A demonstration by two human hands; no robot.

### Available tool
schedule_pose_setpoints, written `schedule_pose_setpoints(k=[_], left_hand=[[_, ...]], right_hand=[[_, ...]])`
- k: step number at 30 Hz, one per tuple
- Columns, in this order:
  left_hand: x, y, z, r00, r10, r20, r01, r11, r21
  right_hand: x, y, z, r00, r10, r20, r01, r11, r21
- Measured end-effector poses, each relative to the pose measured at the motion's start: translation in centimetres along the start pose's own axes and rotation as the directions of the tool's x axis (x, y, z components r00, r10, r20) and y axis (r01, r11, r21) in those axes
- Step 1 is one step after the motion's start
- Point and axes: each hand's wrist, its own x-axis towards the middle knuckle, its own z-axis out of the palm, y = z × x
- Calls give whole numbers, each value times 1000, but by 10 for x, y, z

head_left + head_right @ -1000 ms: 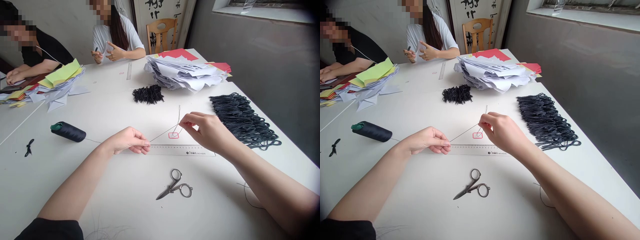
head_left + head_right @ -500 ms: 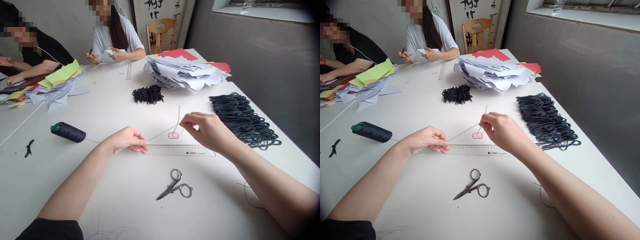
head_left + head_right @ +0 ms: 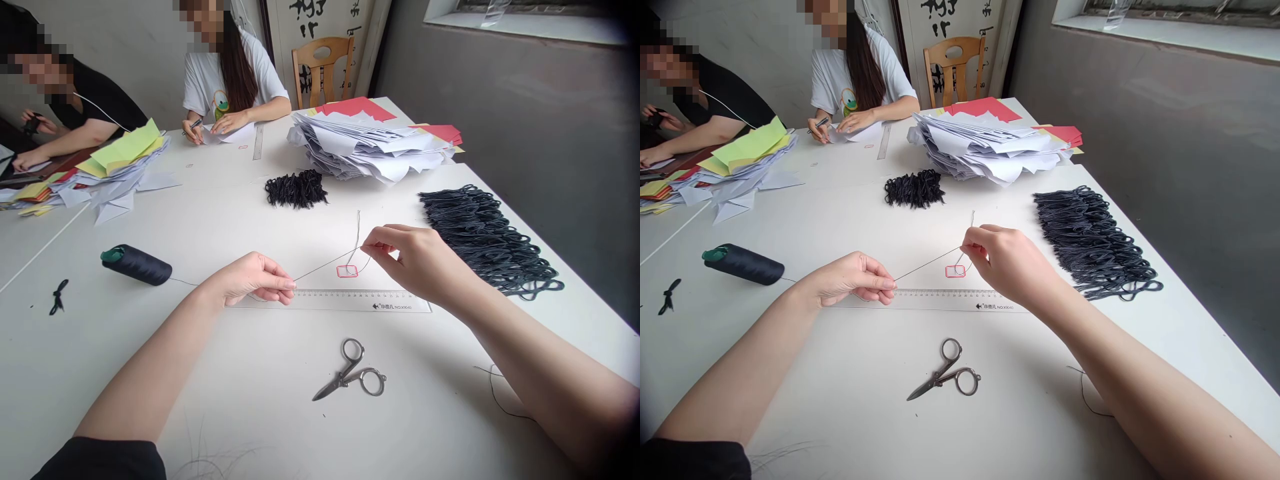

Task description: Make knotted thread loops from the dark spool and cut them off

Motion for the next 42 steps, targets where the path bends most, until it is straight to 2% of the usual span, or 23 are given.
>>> schedule_pose_setpoints(k=[2,4,6,7,9,11,13,17,20,22,24,28,29,32,34,36,39,41,42], left_hand=[[0,0,0,1000,1,-7,-2,1000,-6],[0,0,0,1000,0,-16,0,1000,-11],[1,0,1,1000,-1,-19,1,1000,-12],[1,0,1,1000,0,-16,0,1000,-12],[1,0,0,1000,2,-8,-2,1000,-8],[2,-1,0,1000,2,-1,-2,1000,-3],[2,-2,1,1000,0,1,0,1000,4],[2,-2,2,1000,6,-5,-6,1000,12],[3,-3,2,1000,16,2,-16,1000,13],[3,-3,2,1000,24,8,-25,1000,13],[3,-4,2,1000,29,11,-30,999,14],[1,-2,1,999,43,2,-43,999,23],[0,-1,1,999,48,0,-48,999,25],[-2,0,1,998,57,-12,-56,998,33],[-3,0,1,998,63,-23,-62,997,38],[-3,0,1,996,81,-39,-79,996,38],[-4,0,1,991,107,-74,-106,994,20],[-5,0,1,988,120,-98,-120,993,-1],[-6,1,1,986,125,-108,-127,992,-13]], right_hand=[[-2,-3,-1,999,11,33,-8,993,-114],[-8,-9,-5,1000,-2,28,11,954,-299],[-19,-22,-10,996,-68,54,84,905,-417],[-26,-30,-13,987,-119,111,154,900,-407],[-43,-48,-17,926,-250,283,330,901,-282],[-60,-67,-17,830,-367,420,479,855,-199],[-75,-83,-10,752,-395,528,562,802,-201],[-92,-97,19,757,-296,582,552,767,-328],[-91,-96,38,765,-250,594,554,725,-408],[-87,-93,44,780,-268,566,562,699,-442],[-82,-90,45,769,-363,527,596,704,-385],[-70,-89,37,658,-583,477,691,719,-75],[-67,-89,35,637,-607,474,693,721,-8],[-58,-91,31,613,-634,471,646,745,163],[-52,-94,29,618,-633,466,570,769,289],[-44,-98,28,676,-548,493,440,837,326],[-34,-104,29,801,-284,527,240,959,152],[-29,-105,31,851,-154,503,144,988,59],[-28,-104,32,860,-116,497,102,993,56]])
